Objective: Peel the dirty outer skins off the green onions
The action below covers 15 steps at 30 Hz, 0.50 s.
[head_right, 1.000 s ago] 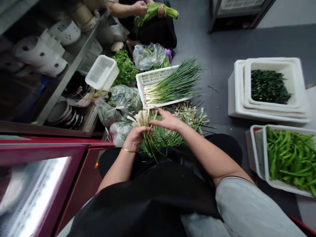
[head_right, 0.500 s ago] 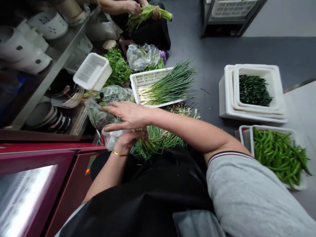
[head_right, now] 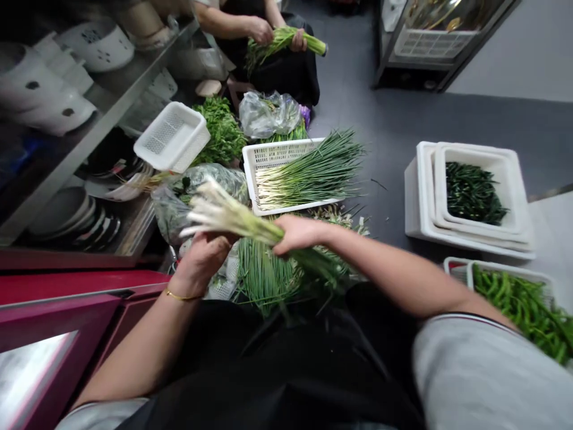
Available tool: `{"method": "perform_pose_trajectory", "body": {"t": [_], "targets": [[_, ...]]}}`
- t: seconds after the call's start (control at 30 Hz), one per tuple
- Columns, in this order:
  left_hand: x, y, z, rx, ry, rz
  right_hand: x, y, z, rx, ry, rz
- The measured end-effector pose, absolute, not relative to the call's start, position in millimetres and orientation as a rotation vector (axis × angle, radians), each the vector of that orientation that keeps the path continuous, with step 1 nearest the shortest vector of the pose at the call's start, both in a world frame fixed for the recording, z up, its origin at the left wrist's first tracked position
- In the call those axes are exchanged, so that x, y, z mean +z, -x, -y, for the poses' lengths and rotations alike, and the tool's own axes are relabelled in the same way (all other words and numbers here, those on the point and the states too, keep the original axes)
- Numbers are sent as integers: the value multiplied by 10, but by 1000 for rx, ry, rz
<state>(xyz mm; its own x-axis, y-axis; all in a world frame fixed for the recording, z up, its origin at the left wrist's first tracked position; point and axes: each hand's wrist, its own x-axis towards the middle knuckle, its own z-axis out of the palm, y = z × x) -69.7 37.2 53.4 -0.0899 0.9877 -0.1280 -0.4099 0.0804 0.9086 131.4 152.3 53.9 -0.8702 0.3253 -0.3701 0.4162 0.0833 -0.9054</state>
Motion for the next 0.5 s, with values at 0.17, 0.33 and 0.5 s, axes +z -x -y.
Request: {"method": "perform_pose_trajectory", "body": {"t": [0.17, 0.33, 0.5], "targets": [[69, 1351, -355, 1098, -663, -1359, 764, -1694, -3177, -1100, -1053, -2822], [-206, 1651, -350, 961, -619, -1641, -349, -1146, -4074, -26, -1431, -2749], [-582, 1746, -480, 700, -622, -1694, -1916, -408, -4060, -266, -1359, -2647]]}}
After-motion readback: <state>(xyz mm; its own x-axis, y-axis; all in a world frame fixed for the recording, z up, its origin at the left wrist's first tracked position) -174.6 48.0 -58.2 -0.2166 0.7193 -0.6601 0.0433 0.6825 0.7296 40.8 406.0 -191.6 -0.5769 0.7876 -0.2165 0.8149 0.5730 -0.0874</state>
